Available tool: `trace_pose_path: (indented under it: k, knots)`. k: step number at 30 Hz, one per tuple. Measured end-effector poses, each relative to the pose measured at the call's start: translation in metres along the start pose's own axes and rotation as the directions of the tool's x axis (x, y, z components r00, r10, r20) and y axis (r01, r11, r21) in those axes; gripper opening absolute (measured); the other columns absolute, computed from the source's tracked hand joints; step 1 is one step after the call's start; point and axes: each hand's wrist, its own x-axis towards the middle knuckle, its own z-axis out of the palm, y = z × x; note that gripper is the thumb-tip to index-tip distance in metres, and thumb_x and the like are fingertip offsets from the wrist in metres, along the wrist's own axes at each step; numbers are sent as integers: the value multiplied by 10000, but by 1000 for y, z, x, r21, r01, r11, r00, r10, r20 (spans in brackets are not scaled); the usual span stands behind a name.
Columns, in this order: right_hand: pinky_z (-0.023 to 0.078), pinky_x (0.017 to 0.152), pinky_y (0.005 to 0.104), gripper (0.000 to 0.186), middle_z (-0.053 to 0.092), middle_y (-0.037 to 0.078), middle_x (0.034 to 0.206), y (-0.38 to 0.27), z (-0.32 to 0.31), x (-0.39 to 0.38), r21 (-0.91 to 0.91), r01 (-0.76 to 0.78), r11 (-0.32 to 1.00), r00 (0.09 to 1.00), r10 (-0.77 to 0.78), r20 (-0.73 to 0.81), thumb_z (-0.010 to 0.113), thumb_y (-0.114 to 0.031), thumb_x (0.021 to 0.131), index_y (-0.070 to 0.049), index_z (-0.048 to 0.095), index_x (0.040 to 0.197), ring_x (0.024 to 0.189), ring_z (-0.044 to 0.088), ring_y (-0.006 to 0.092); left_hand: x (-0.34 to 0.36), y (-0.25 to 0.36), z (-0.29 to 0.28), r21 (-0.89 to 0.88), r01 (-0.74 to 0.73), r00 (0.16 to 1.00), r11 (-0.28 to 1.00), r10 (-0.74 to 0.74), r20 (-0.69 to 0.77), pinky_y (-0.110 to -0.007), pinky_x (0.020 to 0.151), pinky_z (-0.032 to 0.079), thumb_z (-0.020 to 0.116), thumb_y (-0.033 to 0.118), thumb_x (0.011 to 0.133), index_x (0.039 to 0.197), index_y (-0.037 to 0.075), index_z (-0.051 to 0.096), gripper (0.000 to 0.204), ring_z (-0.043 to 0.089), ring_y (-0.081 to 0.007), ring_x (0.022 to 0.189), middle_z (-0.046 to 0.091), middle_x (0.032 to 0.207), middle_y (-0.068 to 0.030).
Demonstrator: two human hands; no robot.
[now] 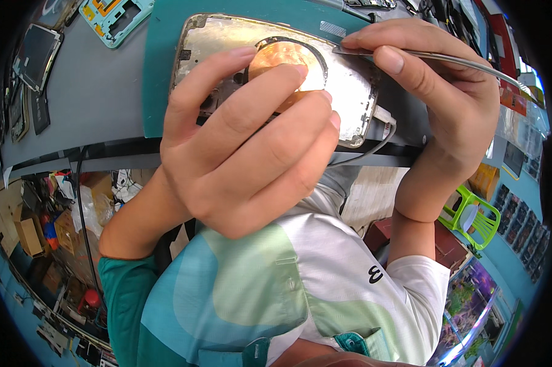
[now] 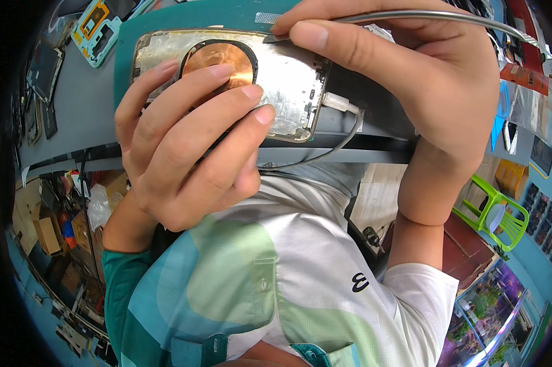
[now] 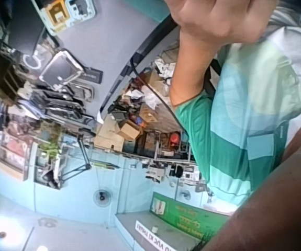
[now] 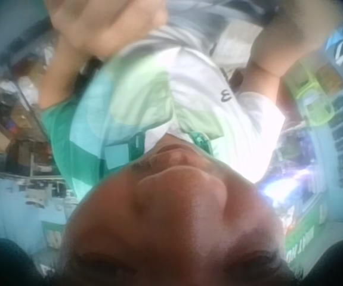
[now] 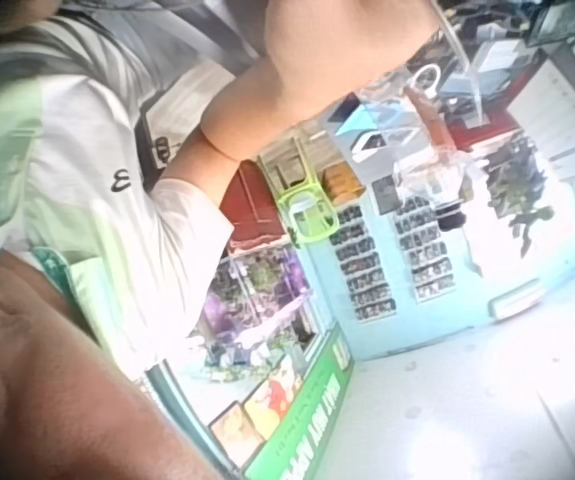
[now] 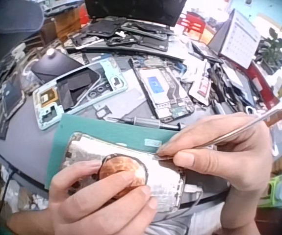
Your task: The person uses a metal spudger to carefully pry and separate the back cover of a disassembled smartphone. They work along the edges of the device, lifting the casing while holding the phone steady on a green mat.
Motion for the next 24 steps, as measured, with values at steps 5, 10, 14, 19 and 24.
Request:
trace_pose_path:
  k: [5,10,14,19,24]
  knots:
    - [599,1026,367,182,847,211,1144,-4,8,1,45,-42,998,999,43,-15,785,-30,1003,76,850,1137,1111,793,267,0,0,-1,0,3,1000,1000,-3,1,-531,1125,556,740,137,887,1171,123,849,305,774,-274,1219,811,1259,-37]
    - [605,1014,365,162,849,205,1135,2,0,0,8,16,1000,1000,-16,0,785,-3,1000,76,852,1125,1098,797,264,0,-1,1,-7,-3,1000,1000,3,-20,-532,1121,559,745,125,874,1164,120,851,308,775,-274,1216,812,1259,-39]
    - [611,1000,364,157,851,202,1123,-2,13,0,71,-29,997,998,33,-60,794,-7,993,73,855,1113,1080,800,261,-1,-1,1,-1,-7,1000,1000,7,-14,-531,1121,559,746,126,881,1165,120,852,303,775,-275,1215,812,1257,-38]
    - [611,998,359,157,855,194,1115,0,15,-1,55,-1,998,997,5,-79,800,-24,984,64,862,1098,1072,801,253,1,1,-2,-7,4,1000,1000,-4,6,-534,1125,558,733,154,921,1178,121,854,286,770,-276,1223,811,1262,-42]
    - [629,893,329,170,838,219,1124,-7,21,-4,16,-18,1000,993,20,-118,789,-21,997,81,845,1120,985,798,247,0,0,-3,11,-12,1000,1000,12,24,-534,1131,555,724,173,940,1195,121,852,290,768,-277,1230,807,1273,-44]
